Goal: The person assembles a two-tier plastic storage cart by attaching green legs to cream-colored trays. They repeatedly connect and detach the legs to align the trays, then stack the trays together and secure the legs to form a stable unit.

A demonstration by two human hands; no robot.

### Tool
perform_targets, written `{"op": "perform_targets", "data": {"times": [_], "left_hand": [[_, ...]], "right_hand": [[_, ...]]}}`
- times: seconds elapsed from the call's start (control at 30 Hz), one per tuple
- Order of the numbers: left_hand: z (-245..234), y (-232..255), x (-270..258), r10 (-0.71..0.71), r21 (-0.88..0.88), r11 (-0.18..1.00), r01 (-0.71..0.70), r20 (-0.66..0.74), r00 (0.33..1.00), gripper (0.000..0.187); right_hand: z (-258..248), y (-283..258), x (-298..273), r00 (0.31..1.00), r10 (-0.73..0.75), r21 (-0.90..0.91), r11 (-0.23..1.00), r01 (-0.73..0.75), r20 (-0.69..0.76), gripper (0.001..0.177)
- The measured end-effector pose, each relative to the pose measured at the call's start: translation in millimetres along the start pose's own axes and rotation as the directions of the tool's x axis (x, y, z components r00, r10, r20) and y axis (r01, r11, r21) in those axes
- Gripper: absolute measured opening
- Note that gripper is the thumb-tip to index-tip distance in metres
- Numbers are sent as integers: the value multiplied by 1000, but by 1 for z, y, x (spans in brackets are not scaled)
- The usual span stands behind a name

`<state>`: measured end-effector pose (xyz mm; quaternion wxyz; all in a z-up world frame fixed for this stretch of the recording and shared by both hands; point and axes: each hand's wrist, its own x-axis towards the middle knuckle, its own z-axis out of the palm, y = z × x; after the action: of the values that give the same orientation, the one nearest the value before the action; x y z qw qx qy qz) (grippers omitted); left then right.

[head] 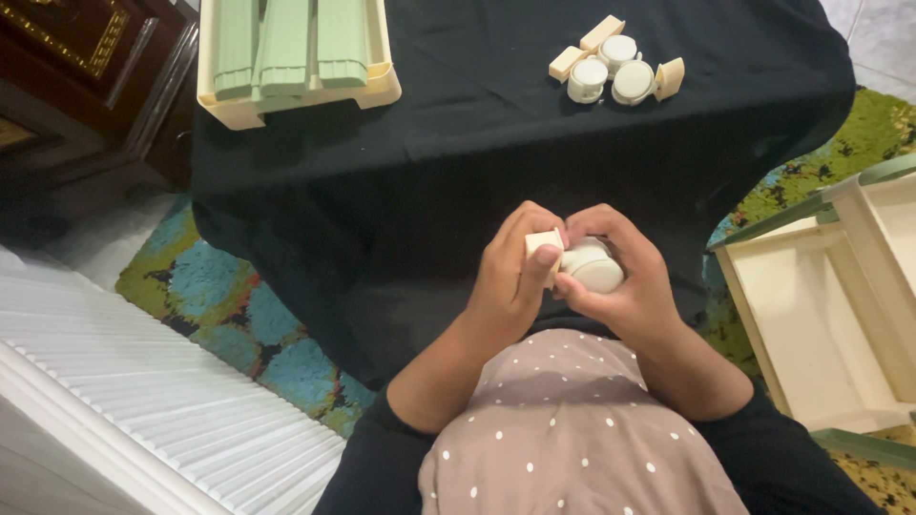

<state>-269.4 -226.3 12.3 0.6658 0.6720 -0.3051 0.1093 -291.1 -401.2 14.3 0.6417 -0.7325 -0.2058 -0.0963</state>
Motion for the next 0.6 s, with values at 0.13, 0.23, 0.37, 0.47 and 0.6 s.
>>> {"op": "perform_targets", "data": {"times": [0.13,0.23,0.37,0.47,0.6], "left_hand": [[-6,3,1,101,240,965,-108,42,994,35],[-7,4,3,105,225,967,-120,79,991,36],[-6,5,4,58,97,993,-65,76,995,39],[-6,4,2,61,65,996,-66,71,996,42],[-9,4,1,80,36,996,-82,62,995,46]], "right_hand": [[-5,4,3,994,25,-128,992,-11,105,34],[-7,10,2,994,19,-194,981,2,107,33],[-4,21,1,991,-92,-147,984,105,93,31],[-1,29,2,988,-140,-62,988,144,65,30],[4,36,3,965,-260,-67,963,262,30,30]]}}
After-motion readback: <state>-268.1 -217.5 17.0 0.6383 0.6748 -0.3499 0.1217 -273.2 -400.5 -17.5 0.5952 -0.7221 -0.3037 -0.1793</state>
